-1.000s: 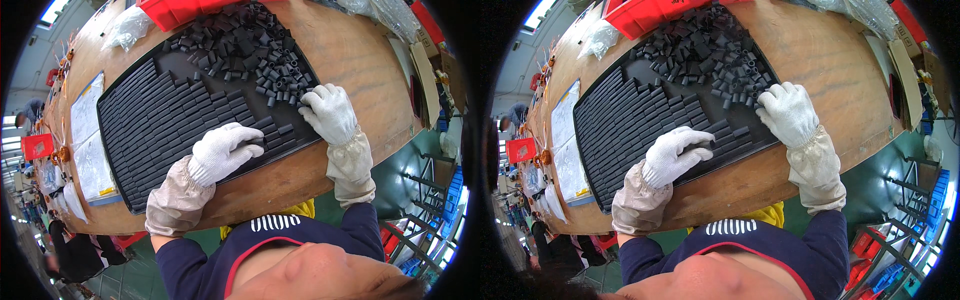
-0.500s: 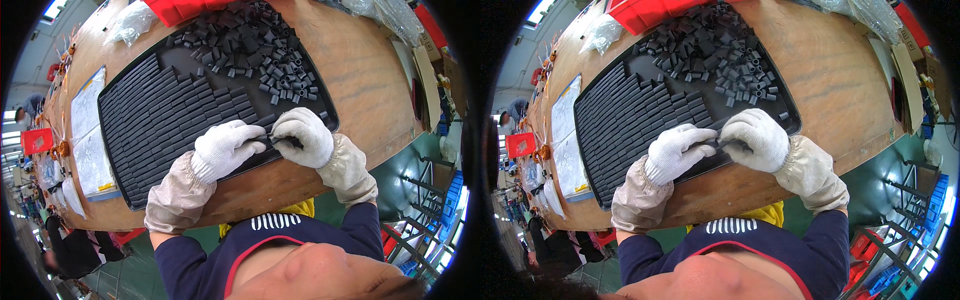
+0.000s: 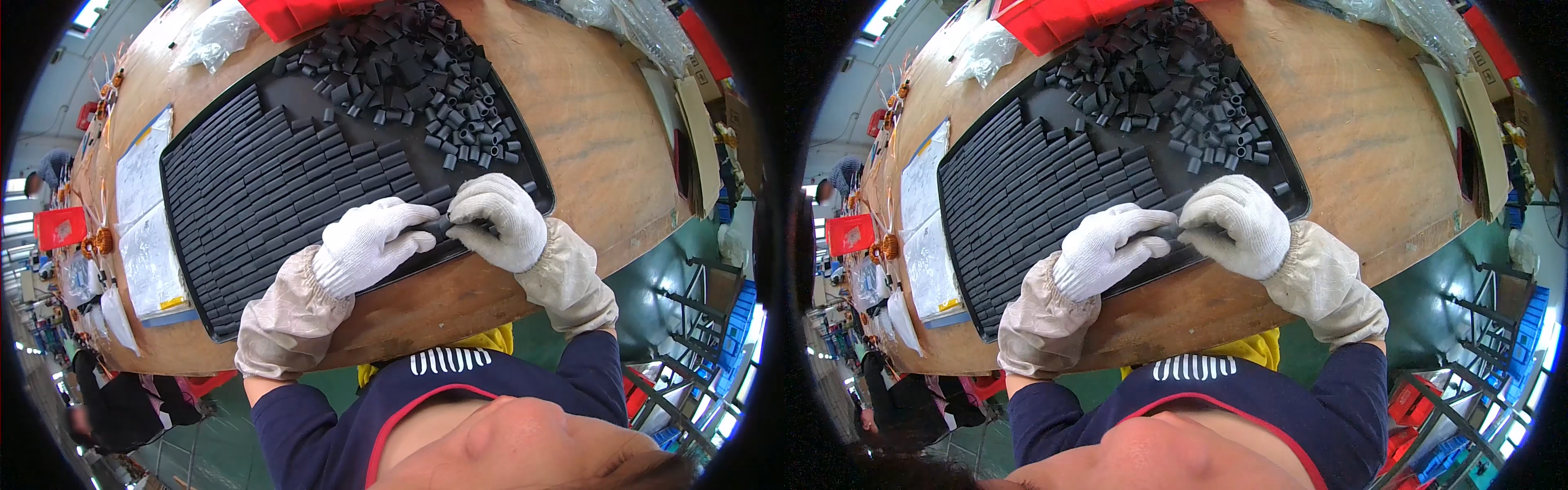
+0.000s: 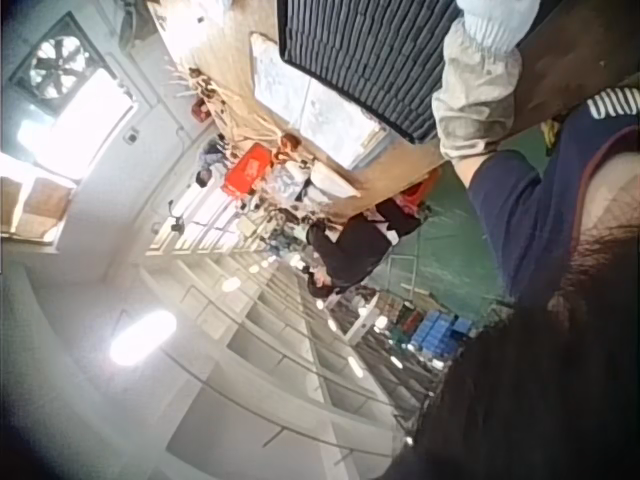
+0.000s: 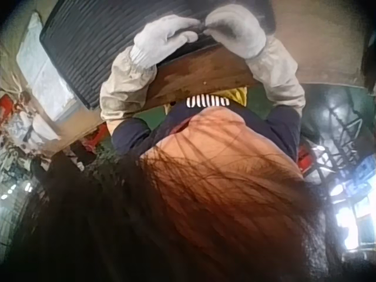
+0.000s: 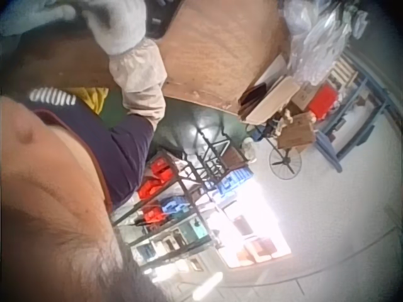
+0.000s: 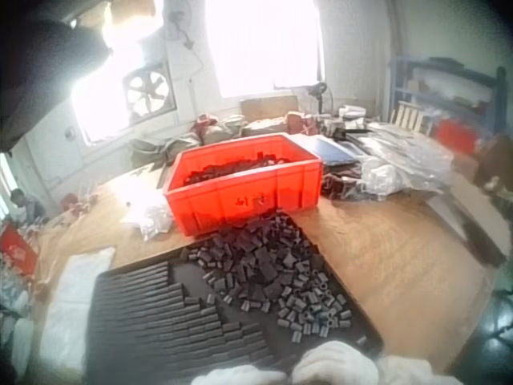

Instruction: The person repeatedly picks small black cylindrical parts from a pile and inserts them into a black tray with rows of slots. They handle the parts one at a time, aligning and placing them into the tray until the tray is filled.

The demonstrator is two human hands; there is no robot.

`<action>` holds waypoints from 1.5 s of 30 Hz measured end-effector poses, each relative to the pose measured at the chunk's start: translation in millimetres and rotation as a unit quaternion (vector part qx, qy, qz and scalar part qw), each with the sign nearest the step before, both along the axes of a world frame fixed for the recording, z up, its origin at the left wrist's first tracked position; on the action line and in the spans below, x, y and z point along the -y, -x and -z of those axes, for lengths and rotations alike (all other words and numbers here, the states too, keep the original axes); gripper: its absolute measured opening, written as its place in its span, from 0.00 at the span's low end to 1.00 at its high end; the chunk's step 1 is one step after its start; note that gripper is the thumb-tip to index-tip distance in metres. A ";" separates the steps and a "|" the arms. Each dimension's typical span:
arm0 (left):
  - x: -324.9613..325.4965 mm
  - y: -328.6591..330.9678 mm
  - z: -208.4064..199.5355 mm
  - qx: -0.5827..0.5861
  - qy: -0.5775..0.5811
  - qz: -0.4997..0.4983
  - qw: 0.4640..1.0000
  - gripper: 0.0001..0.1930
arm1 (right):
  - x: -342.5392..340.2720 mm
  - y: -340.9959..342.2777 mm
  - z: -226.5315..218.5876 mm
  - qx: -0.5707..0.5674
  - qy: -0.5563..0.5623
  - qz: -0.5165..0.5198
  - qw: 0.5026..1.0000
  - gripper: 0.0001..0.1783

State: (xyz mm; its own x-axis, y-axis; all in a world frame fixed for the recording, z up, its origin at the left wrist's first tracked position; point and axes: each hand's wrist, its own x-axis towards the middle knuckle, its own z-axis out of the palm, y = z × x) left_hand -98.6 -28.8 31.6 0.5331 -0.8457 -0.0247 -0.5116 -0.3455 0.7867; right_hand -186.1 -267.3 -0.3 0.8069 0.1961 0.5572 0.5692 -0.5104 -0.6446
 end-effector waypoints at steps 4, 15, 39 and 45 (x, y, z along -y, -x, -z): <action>0.2 -0.5 0.2 -0.006 -0.002 0.003 1.000 0.20 | -1.5 1.9 -2.7 -0.012 0.020 0.012 1.000 0.18; 0.3 -0.7 2.2 -0.024 0.002 -0.011 1.000 0.21 | -4.8 -1.0 0.2 0.024 0.076 -0.005 0.997 0.20; -7.2 -4.3 0.4 -0.239 0.136 -0.047 0.960 0.36 | 26.9 -6.5 -16.4 0.018 0.287 0.097 0.953 0.19; -2.6 -0.7 -2.9 -0.452 0.201 -0.083 0.865 0.31 | 28.8 -6.8 -11.6 0.010 0.293 0.080 0.953 0.19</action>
